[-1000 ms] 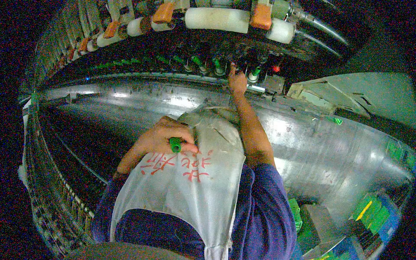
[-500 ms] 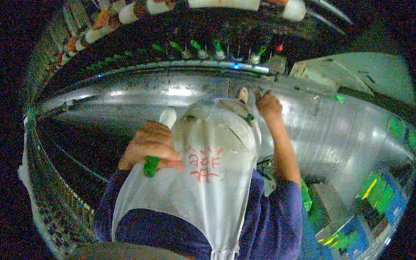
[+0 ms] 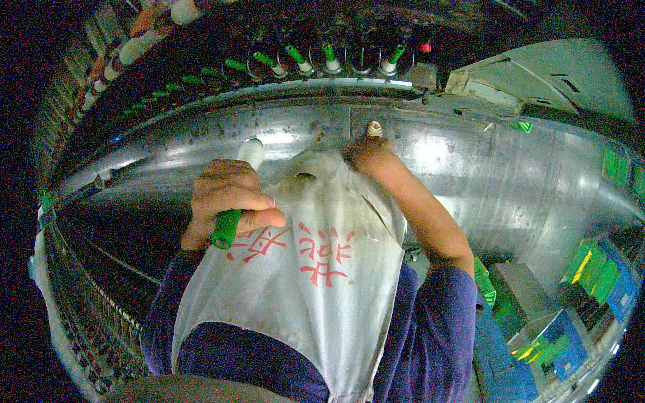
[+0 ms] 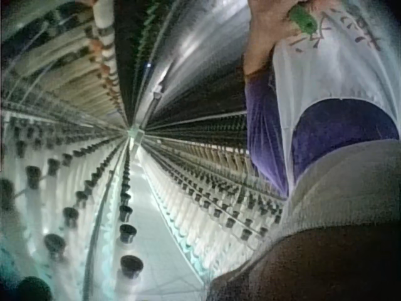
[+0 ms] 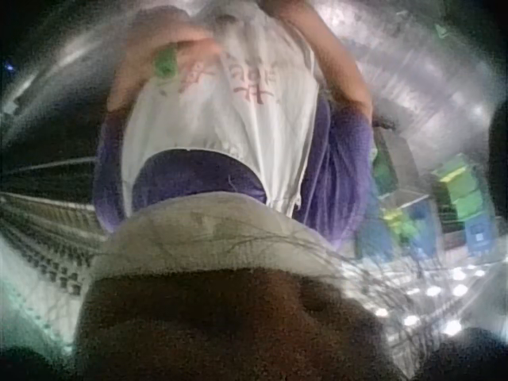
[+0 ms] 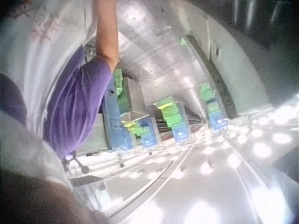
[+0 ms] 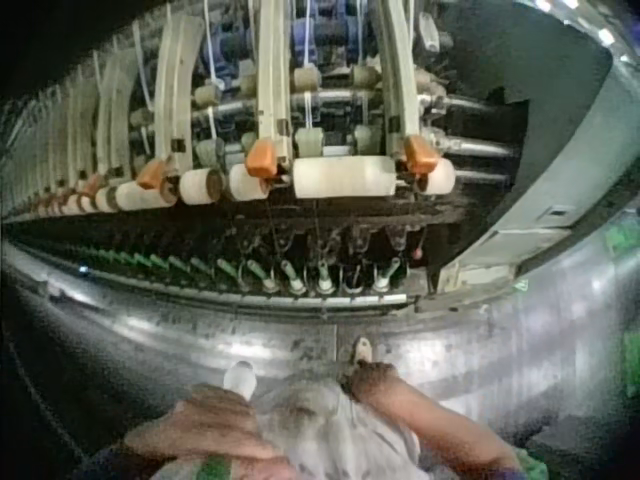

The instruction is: The person tends a ring spinning frame in a textile mill, reaching up to the machine to remove full yarn bobbins and replace them with empty tubes, and uses a green-handled tool to work on the spindles. They walk along the aisle between machine rows and repeat the bobbin-changing cycle at different spindle positions.

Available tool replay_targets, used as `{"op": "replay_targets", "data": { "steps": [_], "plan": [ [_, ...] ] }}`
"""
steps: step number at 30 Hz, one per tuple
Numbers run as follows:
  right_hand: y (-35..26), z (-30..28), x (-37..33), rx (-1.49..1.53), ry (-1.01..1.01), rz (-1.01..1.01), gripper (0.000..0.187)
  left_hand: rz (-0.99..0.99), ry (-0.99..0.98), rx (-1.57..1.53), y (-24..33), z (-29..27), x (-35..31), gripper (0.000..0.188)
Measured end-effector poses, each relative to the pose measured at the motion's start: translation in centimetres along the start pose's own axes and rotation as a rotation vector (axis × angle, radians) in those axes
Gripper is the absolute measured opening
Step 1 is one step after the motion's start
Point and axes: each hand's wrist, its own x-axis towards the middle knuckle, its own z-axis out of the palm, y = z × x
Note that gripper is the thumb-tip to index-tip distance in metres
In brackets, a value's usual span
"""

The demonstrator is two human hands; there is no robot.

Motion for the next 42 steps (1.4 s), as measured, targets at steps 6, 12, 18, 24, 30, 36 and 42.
{"op": "replay_targets", "data": {
  "steps": [6,12,18,24,30,36,42],
  "plan": [
    [-0.9,-4.6,-4.6,0.364,0.368,0.019,0.056,-0.053,0.073,0.032,-1.0,0.0,-0.2,0.020],
    [0.3,-8.1,-10.0,0.775,-0.135,-0.903,0.053,-0.414,0.603,-0.086,-3.1,0.3,1.4,0.014],
    [5.9,-10.2,-19.5,1.098,0.758,-0.312,0.019,-0.579,0.892,0.173,-5.5,-4.7,0.2,0.013],
    [10.1,-10.8,-20.0,1.720,1.656,-1.072,0.017,-0.483,-0.080,0.046,-5.8,-1.3,0.4,0.020],
    [13.6,-10.4,-22.4,2.008,1.284,-1.231,0.017,-0.792,-0.682,0.028,-9.7,-2.5,-2.9,0.032],
    [14.6,-2.6,-13.2,0.937,0.709,0.113,0.021,-1.195,0.003,-0.588,-14.4,-10.6,-11.3,0.020],
    [7.1,2.7,-3.3,0.908,0.310,-0.140,0.014,-1.114,-0.030,0.849,-20.6,-12.6,-16.6,0.053]
  ]
}}
